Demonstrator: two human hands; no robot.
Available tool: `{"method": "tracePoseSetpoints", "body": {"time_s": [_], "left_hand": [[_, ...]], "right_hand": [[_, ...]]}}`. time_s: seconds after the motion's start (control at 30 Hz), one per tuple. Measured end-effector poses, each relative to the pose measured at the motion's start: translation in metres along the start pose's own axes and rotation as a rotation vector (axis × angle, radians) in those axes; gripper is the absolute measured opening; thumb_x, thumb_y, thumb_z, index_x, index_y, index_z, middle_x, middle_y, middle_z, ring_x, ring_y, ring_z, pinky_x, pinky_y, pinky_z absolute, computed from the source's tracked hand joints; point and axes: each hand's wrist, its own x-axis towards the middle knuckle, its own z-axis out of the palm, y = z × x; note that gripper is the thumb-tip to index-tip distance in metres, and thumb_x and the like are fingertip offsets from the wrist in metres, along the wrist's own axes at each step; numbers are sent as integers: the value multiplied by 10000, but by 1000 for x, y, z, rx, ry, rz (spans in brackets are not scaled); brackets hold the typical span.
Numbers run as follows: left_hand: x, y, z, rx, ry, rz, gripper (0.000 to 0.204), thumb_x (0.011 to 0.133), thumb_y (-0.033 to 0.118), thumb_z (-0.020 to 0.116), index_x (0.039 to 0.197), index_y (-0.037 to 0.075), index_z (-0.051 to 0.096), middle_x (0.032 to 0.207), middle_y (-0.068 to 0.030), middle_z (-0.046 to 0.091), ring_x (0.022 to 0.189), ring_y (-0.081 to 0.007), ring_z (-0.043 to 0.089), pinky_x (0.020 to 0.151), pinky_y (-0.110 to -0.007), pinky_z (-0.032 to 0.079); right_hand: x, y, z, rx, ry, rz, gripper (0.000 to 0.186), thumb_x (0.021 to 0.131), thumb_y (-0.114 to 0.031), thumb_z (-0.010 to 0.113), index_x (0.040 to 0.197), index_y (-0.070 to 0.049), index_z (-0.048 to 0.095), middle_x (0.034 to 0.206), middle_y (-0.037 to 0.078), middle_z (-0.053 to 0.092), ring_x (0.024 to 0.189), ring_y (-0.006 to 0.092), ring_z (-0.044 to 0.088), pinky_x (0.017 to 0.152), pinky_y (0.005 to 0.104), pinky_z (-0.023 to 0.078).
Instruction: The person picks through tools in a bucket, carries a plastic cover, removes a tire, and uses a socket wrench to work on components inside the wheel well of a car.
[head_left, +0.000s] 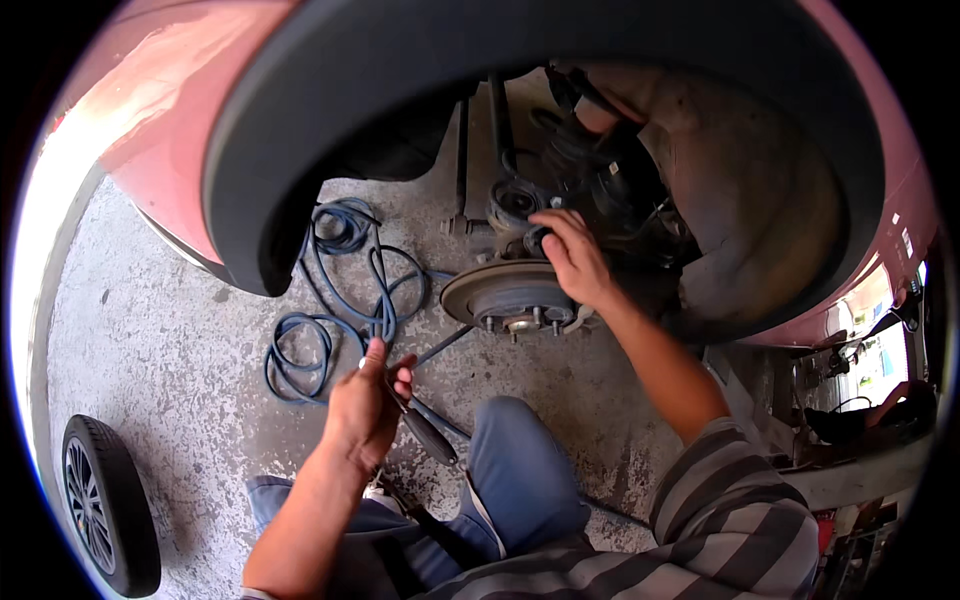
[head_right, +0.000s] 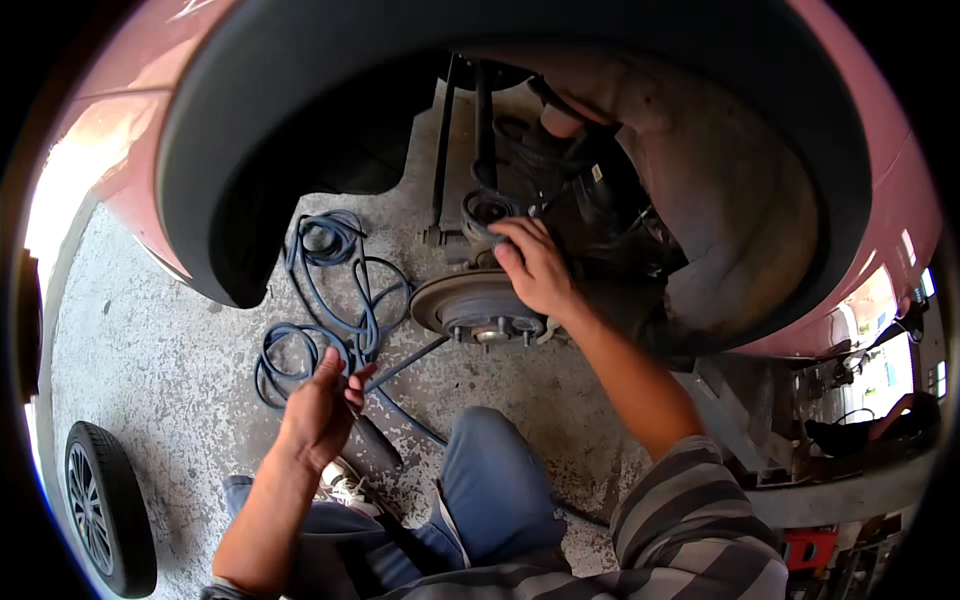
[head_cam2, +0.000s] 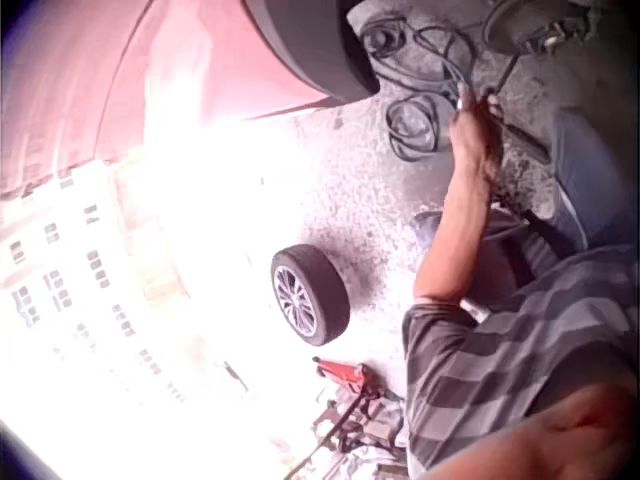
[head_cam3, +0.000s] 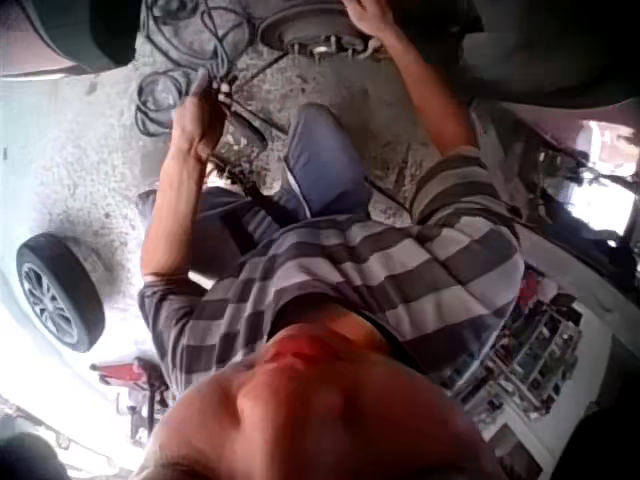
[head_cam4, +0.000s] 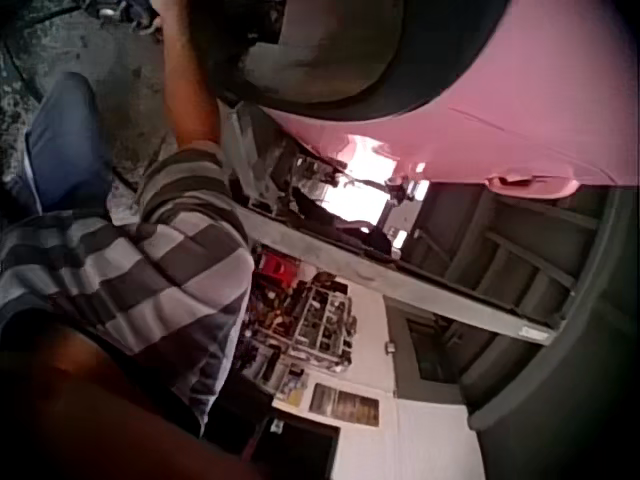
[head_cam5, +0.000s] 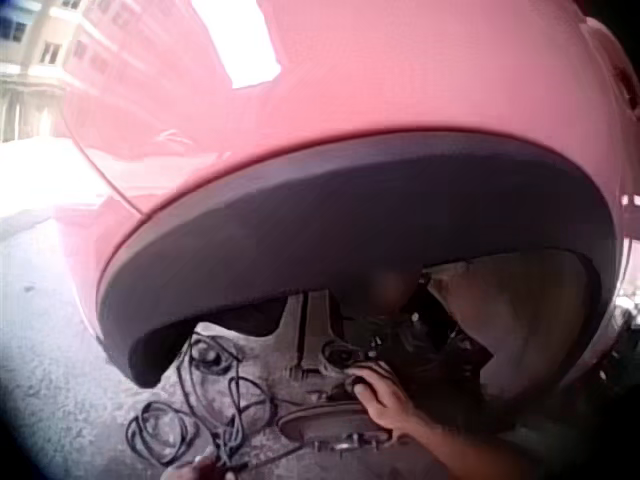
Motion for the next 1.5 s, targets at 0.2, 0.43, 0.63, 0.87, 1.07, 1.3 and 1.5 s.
{"method": "tracePoseSetpoints", "body": {"time_s": [0.2,0.43,0.63,0.87,1.07,1.3,1.5], "left_hand": [[-3,-6,10,-20,-59,184,403,1012,403,426,1086,7,447,1114,-295,600,661,-161,567,621,-254,486],[25,-13,5,-162,-101,253,464,965,485,473,893,27,483,1176,-287,550,580,-71,504,525,-158,479],[32,-34,42,-150,23,329,619,990,512,368,1110,-93,431,1147,-266,569,679,-115,558,606,-194,533],[48,-23,34,-69,-1,314,478,1035,455,273,1059,20,470,1098,-139,651,567,-61,405,520,-178,412],[38,5,117,742,239,872,318,985,333,533,1080,31,553,946,-83,629,616,-97,481,543,-237,419],[83,96,183,1299,210,1850,263,920,213,600,1054,-13,597,840,-218,662,731,-336,665,657,-385,507],[120,133,245,1655,527,1930,385,955,356,507,1061,3,621,828,-253,650,723,-373,654,645,-470,518]], "right_hand": [[-24,35,-9,695,394,270,434,1037,-337,347,1163,3,586,1097,102,644,988,169,606,877,320,450],[-44,82,-62,418,128,511,418,1012,-347,459,1035,43,611,917,97,669,886,156,623,817,290,478],[-75,75,-14,318,346,423,309,983,-307,519,1053,-19,607,934,97,611,849,194,576,774,308,454],[-68,71,-7,250,397,350,267,959,-274,537,998,-22,615,987,147,594,963,342,562,846,394,436],[-77,81,-14,219,447,328,212,942,-231,564,973,-29,619,938,150,597,942,343,549,841,396,425],[-71,69,-8,276,398,324,272,949,-256,566,1027,4,589,1037,156,581,1007,330,554,895,367,424],[-74,68,-14,248,397,331,270,943,-241,572,1052,6,582,1063,152,577,1025,331,551,911,366,421]]}}
